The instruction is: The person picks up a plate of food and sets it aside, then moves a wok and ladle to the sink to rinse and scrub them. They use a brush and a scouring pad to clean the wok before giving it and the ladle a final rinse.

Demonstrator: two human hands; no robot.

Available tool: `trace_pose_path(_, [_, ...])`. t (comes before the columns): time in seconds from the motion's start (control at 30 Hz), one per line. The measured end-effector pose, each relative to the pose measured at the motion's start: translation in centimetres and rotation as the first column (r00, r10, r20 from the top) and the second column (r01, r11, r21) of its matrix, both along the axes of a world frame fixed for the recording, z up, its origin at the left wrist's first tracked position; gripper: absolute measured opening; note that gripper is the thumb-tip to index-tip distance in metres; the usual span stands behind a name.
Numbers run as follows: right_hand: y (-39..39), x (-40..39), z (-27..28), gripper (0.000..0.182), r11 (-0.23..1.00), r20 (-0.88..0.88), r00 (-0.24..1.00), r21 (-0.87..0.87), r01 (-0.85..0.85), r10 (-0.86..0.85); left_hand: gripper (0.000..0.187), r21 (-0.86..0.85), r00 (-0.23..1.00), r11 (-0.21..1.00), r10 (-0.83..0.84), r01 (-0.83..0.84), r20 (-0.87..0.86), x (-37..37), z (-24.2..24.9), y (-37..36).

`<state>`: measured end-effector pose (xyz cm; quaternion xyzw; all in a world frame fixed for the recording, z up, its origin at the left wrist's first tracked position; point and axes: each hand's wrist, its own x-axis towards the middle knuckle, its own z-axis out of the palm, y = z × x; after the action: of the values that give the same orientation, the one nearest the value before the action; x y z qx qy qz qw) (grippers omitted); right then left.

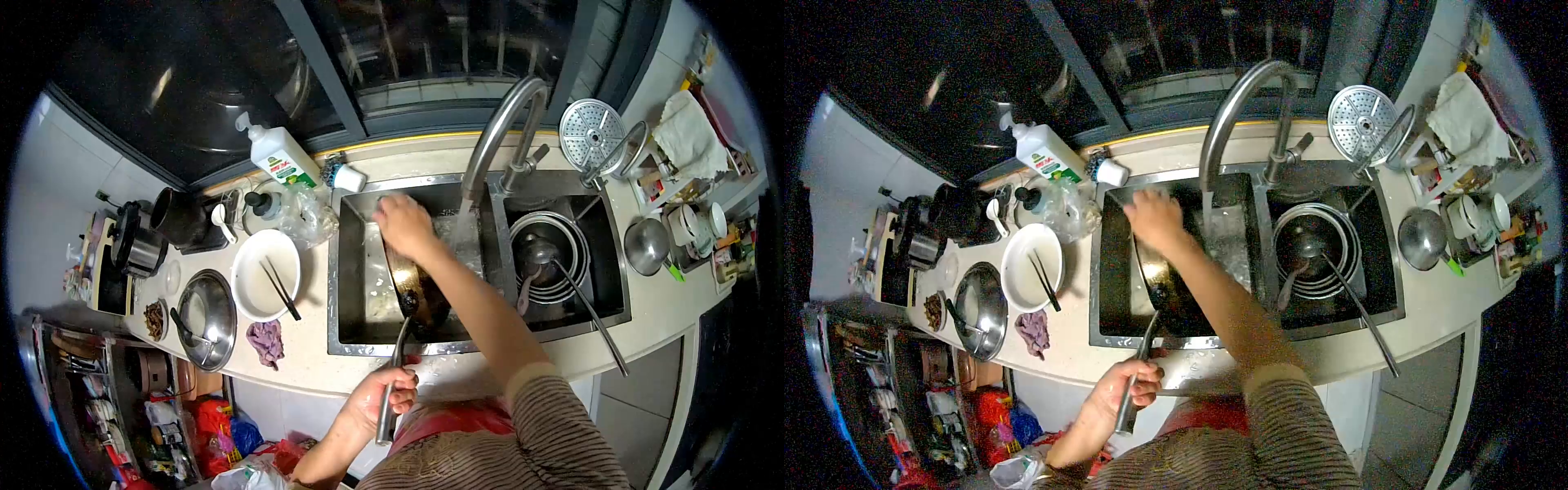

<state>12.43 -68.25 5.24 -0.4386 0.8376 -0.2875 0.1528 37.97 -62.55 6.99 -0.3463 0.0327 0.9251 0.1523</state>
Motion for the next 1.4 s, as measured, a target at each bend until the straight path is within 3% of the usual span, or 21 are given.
trace_pose_path(0.03, [-0.9,-0.8,0.4,0.037,0.999,0.132,0.991,0.039,0.018,-0.023,0.018,-0.022,0.999,1.000,-0.020,0.021,0.029,0.2,0.4,0.0])
trace_pose_path(0.07, [-1.4,-0.8,-0.3,0.035,0.999,0.145,0.989,0.028,0.037,-0.041,0.017,-0.031,0.999,0.999,-0.025,0.026,0.031,0.1,1.0,-0.2])
trace_pose_path(0.17, [4.0,5.4,-1.2,0.037,0.944,-0.387,0.921,-0.317,-0.095,-0.038,0.017,-0.096,0.995,0.992,-0.073,0.079,0.068,0.5,0.6,-0.9])
trace_pose_path(0.23, [6.7,7.3,-1.4,0.040,0.943,-0.457,0.887,-0.266,-0.202,0.061,0.006,-0.074,0.995,0.994,-0.071,0.077,0.073,0.7,0.8,-1.2])
trace_pose_path(0.27, [6.4,6.9,-1.6,0.039,0.944,-0.510,0.859,-0.259,-0.204,0.046,0.011,-0.060,0.994,0.995,-0.069,0.074,0.082,0.9,0.5,-1.2])
trace_pose_path(0.3, [5.1,5.7,-2.1,0.038,0.967,-0.465,0.884,-0.208,-0.150,0.037,0.022,-0.049,0.993,0.996,-0.072,0.077,0.097,1.1,0.2,-1.2])
trace_pose_path(0.37, [0.9,1.9,-2.5,0.036,0.994,-0.365,0.931,-0.101,-0.045,0.005,0.026,-0.072,0.989,0.992,-0.091,0.099,0.115,1.6,-0.8,-0.9])
trace_pose_path(0.43, [-1.8,-1.7,-1.8,0.037,0.997,0.085,0.994,0.038,0.065,-0.068,0.029,-0.068,0.986,0.990,-0.117,0.126,0.121,2.0,-1.9,-1.1])
trace_pose_path(0.47, [-1.3,-1.4,-0.6,0.039,0.997,0.086,0.994,0.039,0.061,-0.064,0.033,-0.086,0.978,0.983,-0.146,0.160,0.148,1.7,-1.6,-1.6])
trace_pose_path(0.57, [1.4,3.2,-2.9,0.039,0.983,-0.343,0.938,-0.184,-0.021,-0.044,0.035,-0.137,0.978,0.977,-0.144,0.165,0.151,1.3,-1.1,-2.1])
trace_pose_path(0.63, [5.3,7.4,-1.5,0.038,0.969,-0.405,0.914,-0.233,-0.084,-0.018,0.031,-0.138,0.970,0.972,-0.164,0.189,0.178,1.6,-1.2,-2.3])
trace_pose_path(0.73, [5.4,7.1,-1.6,0.038,0.954,-0.509,0.861,-0.260,-0.148,-0.005,0.029,-0.115,0.952,0.964,-0.209,0.238,0.222,2.5,-3.2,-2.6])
trace_pose_path(0.8, [0.7,3.1,-2.7,0.031,0.980,-0.420,0.900,-0.195,0.039,-0.119,0.024,-0.205,0.946,0.934,-0.248,0.291,0.210,2.6,-3.3,-1.9])
trace_pose_path(0.87, [-2.1,-1.4,-2.8,0.030,0.983,-0.022,0.984,-0.056,0.175,-0.176,0.017,-0.279,0.933,0.899,-0.278,0.337,0.229,2.5,-2.8,-1.3])
trace_pose_path(0.97, [0.5,0.1,-2.6,0.029,0.959,-0.287,0.941,-0.263,0.104,-0.181,0.012,-0.234,0.917,0.895,-0.329,0.379,0.225,2.3,-3.0,-2.1])
trace_pose_path(1.13, [7.8,6.9,-1.8,0.040,0.983,-0.434,0.901,-0.173,-0.069,-0.013,0.012,-0.224,0.882,0.865,-0.389,0.449,0.264,1.2,-2.6,-3.1])
trace_pose_path(1.23, [3.3,1.7,-2.5,0.037,0.985,-0.308,0.941,-0.141,0.101,-0.141,0.018,-0.249,0.887,0.864,-0.369,0.438,0.279,1.3,-2.2,-3.0])
trace_pose_path(1.3, [1.8,-2.2,0.5,0.035,0.993,0.112,0.986,0.032,0.118,-0.121,0.023,-0.246,0.882,0.863,-0.365,0.441,0.297,1.1,-1.8,-3.0])
trace_pose_path(1.33, [1.6,-2.1,-0.3,0.035,0.987,0.082,0.985,-0.040,0.153,-0.150,0.022,-0.240,0.871,0.854,-0.384,0.461,0.308,1.2,-1.7,-3.3])
trace_pose_path(1.4, [3.1,0.6,-0.7,0.036,0.977,-0.149,0.977,-0.174,0.125,-0.152,0.022,-0.233,0.859,0.843,-0.408,0.484,0.309,1.3,-1.8,-4.0])
